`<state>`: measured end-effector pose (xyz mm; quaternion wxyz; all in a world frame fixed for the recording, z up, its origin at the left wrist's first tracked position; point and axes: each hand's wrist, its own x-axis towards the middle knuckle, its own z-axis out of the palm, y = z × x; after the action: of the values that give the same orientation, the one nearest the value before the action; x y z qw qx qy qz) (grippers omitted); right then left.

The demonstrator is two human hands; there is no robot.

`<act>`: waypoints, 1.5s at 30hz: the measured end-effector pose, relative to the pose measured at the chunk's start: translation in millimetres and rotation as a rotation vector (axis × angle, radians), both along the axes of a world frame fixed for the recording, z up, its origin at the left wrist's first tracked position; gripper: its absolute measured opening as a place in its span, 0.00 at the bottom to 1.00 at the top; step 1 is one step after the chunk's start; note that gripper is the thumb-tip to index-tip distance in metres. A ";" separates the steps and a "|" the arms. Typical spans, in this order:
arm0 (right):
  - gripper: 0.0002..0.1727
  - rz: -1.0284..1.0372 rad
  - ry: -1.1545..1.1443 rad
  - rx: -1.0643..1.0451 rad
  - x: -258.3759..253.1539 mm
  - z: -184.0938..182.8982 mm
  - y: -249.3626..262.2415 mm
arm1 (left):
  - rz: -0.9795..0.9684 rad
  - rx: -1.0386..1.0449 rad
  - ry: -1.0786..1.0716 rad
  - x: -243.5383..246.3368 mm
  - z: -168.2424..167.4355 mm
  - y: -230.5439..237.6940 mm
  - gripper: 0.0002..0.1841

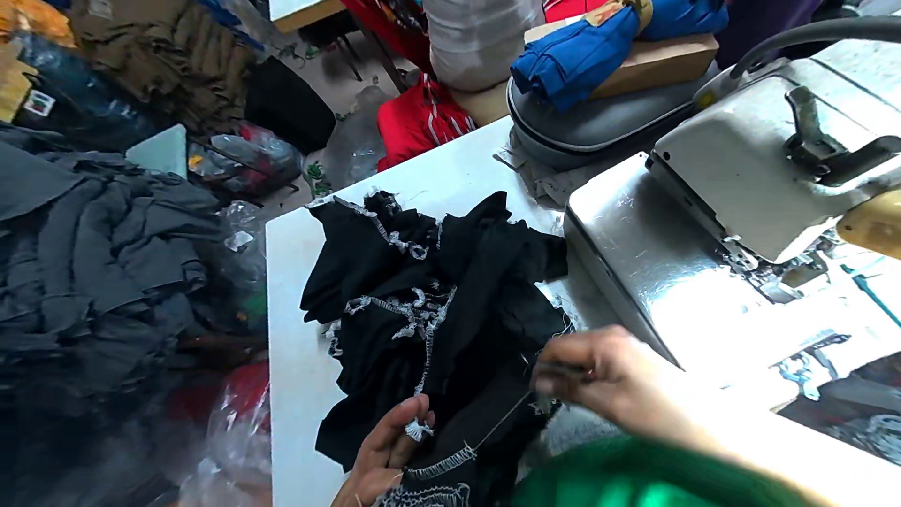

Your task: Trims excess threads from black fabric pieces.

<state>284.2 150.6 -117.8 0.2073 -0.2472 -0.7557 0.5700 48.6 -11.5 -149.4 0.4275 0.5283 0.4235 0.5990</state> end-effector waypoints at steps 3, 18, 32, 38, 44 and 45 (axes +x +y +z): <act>0.10 -0.179 0.003 0.163 4.7 -0.6 9.0 | 0.043 -0.037 -0.016 3.1 3.3 -2.5 0.14; 0.05 -0.237 -0.130 0.367 10.4 0.8 12.1 | 0.000 -0.044 0.001 5.4 1.1 -6.2 0.17; 0.05 -0.179 -0.338 0.440 4.8 -4.7 11.8 | 0.020 -0.070 0.005 8.5 6.1 -8.4 0.16; 0.08 -0.280 -0.255 0.405 0.3 4.2 18.8 | 0.096 -0.055 0.026 17.0 21.3 -12.3 0.15; 0.12 -0.225 -0.093 0.146 -12.0 21.5 18.5 | 0.035 -0.040 0.049 20.6 29.9 -13.6 0.16; 0.13 -0.174 -0.091 0.116 -18.1 23.2 16.5 | 0.001 -0.035 0.036 19.8 27.7 -13.6 0.17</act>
<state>266.1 167.1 -94.6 0.2354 -0.3253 -0.7718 0.4931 68.4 -25.0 -121.7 0.4287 0.5311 0.4418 0.5822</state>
